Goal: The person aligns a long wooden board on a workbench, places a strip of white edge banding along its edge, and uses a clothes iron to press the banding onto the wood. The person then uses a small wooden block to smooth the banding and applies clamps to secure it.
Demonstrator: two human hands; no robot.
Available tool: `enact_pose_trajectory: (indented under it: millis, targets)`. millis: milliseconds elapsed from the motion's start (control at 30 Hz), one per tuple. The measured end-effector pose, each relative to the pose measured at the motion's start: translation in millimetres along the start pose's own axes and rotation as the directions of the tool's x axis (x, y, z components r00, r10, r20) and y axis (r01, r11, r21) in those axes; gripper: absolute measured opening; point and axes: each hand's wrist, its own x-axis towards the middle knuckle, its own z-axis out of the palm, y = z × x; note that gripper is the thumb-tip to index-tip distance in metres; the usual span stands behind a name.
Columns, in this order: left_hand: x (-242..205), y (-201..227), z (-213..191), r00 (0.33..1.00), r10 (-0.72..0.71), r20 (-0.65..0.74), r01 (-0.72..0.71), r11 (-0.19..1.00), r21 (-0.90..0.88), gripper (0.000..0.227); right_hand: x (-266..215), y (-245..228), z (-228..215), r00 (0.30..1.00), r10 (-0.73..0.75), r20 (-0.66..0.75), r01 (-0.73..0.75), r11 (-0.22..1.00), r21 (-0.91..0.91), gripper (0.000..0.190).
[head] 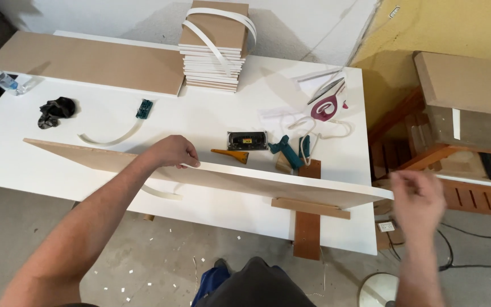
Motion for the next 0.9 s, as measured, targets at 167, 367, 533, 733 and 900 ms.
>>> enact_pose_trajectory:
  millis: [167, 367, 533, 733, 900]
  targets:
    - [-11.1, 6.3, -5.2, 1.000, -0.026, 0.011, 0.026, 0.999, -0.042, 0.027, -50.3, -181.5, 106.9, 0.870, -0.391, 0.300, 0.308, 0.907, 0.288, 0.032]
    - [-8.9, 3.9, -3.4, 1.000, -0.029, 0.002, 0.029, 0.999, -0.019, 0.027, -76.1, -237.0, 157.8, 0.687, -0.464, 0.559, 0.511, 0.856, 0.083, 0.050]
    - [-8.0, 0.9, -8.0, 0.999, 0.018, 0.034, -0.017, 1.000, -0.024, 0.027, -76.3, -232.7, 153.5, 0.698, -0.426, 0.575, 0.536, 0.844, -0.026, 0.052]
    - [-44.6, -35.4, -58.8, 0.998, 0.033, 0.048, -0.027, 0.993, -0.115, 0.027, -76.6, -216.9, 146.8, 0.736, -0.384, 0.557, 0.518, 0.850, -0.099, 0.049]
    - [-80.1, -108.6, -118.8, 0.996, -0.058, 0.062, 0.063, 0.994, -0.089, 0.014, -75.7, -203.0, 133.8, 0.775, -0.437, 0.455, 0.555, 0.817, -0.160, 0.048]
